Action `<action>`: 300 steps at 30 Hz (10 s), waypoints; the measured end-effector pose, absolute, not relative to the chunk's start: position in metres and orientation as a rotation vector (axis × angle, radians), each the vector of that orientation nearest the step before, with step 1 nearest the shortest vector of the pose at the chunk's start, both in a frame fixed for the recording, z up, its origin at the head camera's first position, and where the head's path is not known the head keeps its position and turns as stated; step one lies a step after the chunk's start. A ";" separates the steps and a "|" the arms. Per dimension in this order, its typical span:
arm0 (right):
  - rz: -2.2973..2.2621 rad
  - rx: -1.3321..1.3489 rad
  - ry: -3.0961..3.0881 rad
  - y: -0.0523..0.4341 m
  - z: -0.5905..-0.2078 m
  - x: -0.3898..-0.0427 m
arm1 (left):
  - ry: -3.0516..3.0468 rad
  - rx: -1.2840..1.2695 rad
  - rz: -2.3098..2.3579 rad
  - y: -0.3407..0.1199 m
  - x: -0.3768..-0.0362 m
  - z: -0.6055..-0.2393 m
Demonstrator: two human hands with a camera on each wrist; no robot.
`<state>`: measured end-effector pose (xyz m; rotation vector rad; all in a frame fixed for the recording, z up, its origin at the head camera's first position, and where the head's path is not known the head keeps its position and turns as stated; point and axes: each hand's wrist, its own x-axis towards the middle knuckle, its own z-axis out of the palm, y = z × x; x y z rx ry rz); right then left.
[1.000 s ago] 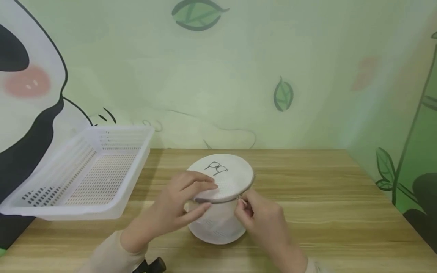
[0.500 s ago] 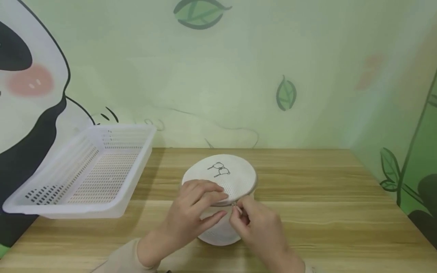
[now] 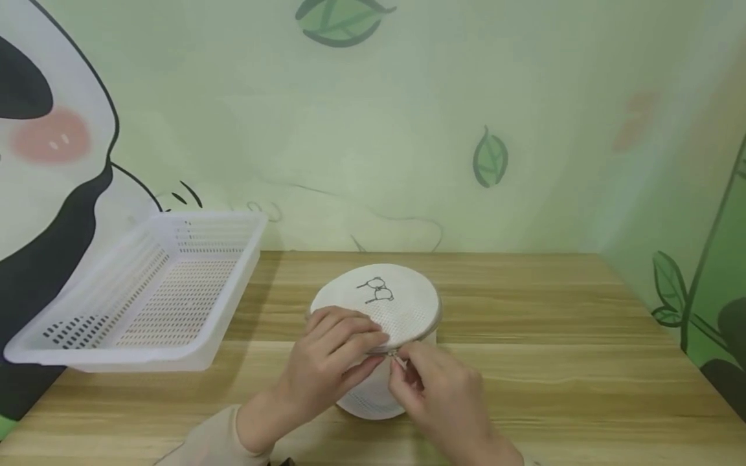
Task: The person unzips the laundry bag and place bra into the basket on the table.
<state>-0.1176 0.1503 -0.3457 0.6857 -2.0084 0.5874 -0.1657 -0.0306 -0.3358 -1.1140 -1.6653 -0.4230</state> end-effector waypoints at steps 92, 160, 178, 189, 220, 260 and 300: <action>0.603 0.432 -2.077 0.180 -0.344 -0.135 | -1.829 -1.421 -0.709 -0.082 -0.210 -0.320; 0.775 0.723 -1.990 0.145 -0.353 -0.115 | -1.719 -1.191 -0.421 -0.033 -0.168 -0.340; 0.710 0.670 -1.983 0.149 -0.357 -0.120 | -1.711 -1.164 -0.353 -0.034 -0.168 -0.339; 0.736 0.651 -1.992 0.153 -0.356 -0.123 | -1.711 -1.173 -0.358 -0.036 -0.169 -0.337; 0.787 0.516 -2.059 0.162 -0.350 -0.127 | -1.704 -1.190 -0.390 -0.038 -0.170 -0.333; 0.814 0.636 -2.051 0.164 -0.354 -0.132 | -1.768 -1.327 -0.437 -0.060 -0.185 -0.320; 0.798 0.661 -2.012 0.147 -0.360 -0.119 | -1.546 -1.155 -0.161 -0.034 -0.171 -0.341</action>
